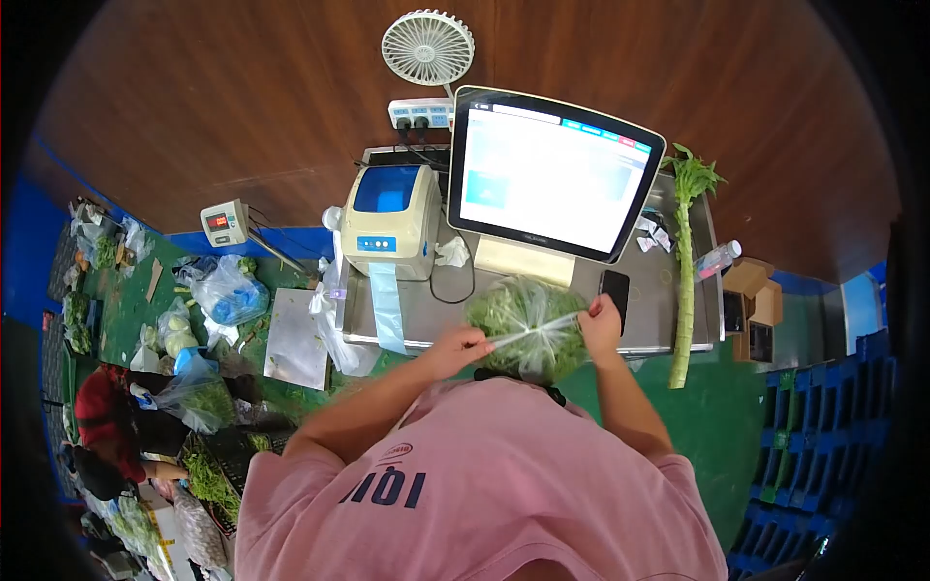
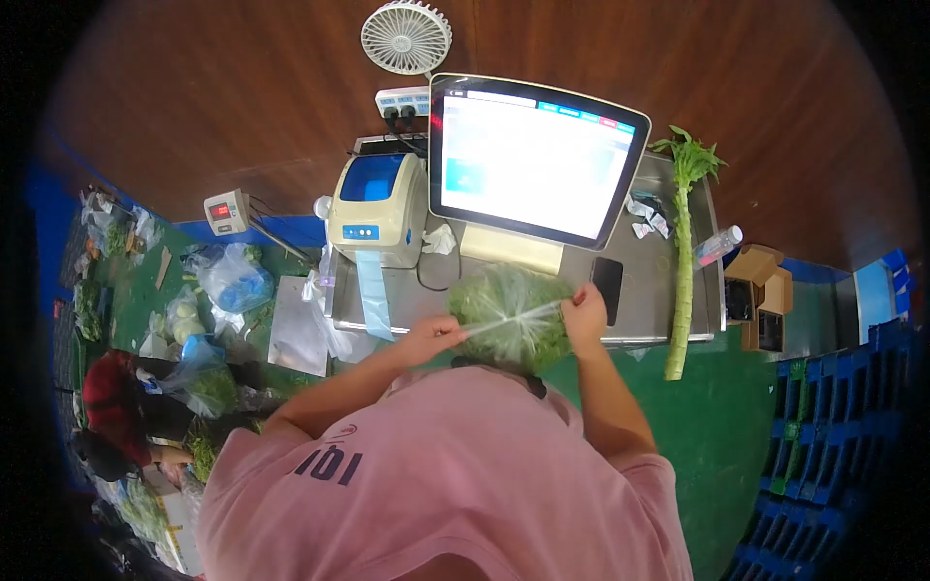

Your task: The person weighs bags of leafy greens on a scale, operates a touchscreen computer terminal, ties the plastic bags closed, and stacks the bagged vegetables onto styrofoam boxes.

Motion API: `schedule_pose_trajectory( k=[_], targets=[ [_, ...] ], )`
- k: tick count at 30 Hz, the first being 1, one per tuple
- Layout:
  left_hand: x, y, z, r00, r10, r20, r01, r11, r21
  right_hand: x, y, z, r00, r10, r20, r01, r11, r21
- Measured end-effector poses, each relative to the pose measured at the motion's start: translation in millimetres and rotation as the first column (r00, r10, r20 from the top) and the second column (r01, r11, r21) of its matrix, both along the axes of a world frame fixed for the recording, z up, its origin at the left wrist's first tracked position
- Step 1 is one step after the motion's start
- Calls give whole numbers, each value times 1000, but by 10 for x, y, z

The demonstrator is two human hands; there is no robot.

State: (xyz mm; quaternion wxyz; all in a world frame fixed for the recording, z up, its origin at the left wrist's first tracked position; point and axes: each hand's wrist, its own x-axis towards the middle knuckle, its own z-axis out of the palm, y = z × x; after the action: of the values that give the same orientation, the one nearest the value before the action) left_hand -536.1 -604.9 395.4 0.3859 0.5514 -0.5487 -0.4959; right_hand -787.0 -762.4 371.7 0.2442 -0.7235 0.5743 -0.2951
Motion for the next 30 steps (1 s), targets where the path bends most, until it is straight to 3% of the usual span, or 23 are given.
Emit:
schedule_pose_trajectory(
  k=[2, 3, 4, 5, 7, 9, 12, 13, 15, 18, 22, 24, 26, 30],
  targets=[
    [25, 58, -140, 952, 87, -294, -95, 995, -14, -54, 59, -71, 1000, 14, 23, -12, 999, -50],
    [115, 51, -149, 905, 252, -343, -239, 968, 83, -46, 64, -99, 999, 25, 40, -22, 997, -74],
    [231, 72, -142, 829, 417, -372, -373, 909, 188, -69, 74, -44, 982, 42, 184, -56, 996, 68],
    [370, 104, -140, 730, 569, -379, -490, 822, 291, -90, 101, 48, 975, 110, 191, -119, 992, 39],
    [798, 127, -463, 614, 754, -234, -681, 655, 328, 16, 175, 458, 961, 244, 132, -234, 968, -91],
    [1086, 61, -599, 451, 885, -114, -872, 464, 156, 221, 338, 883, 935, 354, -26, -348, 900, -263],
    [1576, -67, -1147, 314, 949, 23, -923, 311, -226, 349, 412, 803, 788, 615, 5, -609, 782, -129],
    [1641, -113, -1152, 275, 961, -11, -946, 269, -180, 446, 492, 881, 778, 628, 9, -627, 778, -42],
    [1725, -185, -1127, 193, 978, -73, -979, 187, -83, 584, 591, 859, 749, 662, -16, -663, 748, -33],
    [1756, -219, -1033, 224, 970, -98, -973, 228, 23, 657, 638, 780, 716, 696, -52, -697, 717, 1],
    [1805, -234, -1095, 232, 966, -113, -971, 237, 34, 653, 624, 749, 703, 708, -63, -707, 706, 42],
    [1804, -238, -1097, 239, 964, -118, -969, 245, 37, 631, 595, 672, 729, 682, 69, -685, 728, 40],
    [1863, -237, -1236, 264, 964, -2, -964, 264, 4, 572, 536, 485, 737, 621, 264, -657, 751, 68],
    [1767, -227, -1066, 193, 966, 174, -966, 218, -141, 456, 469, 195, 675, 311, 669, -584, 779, 228]
  ],
)
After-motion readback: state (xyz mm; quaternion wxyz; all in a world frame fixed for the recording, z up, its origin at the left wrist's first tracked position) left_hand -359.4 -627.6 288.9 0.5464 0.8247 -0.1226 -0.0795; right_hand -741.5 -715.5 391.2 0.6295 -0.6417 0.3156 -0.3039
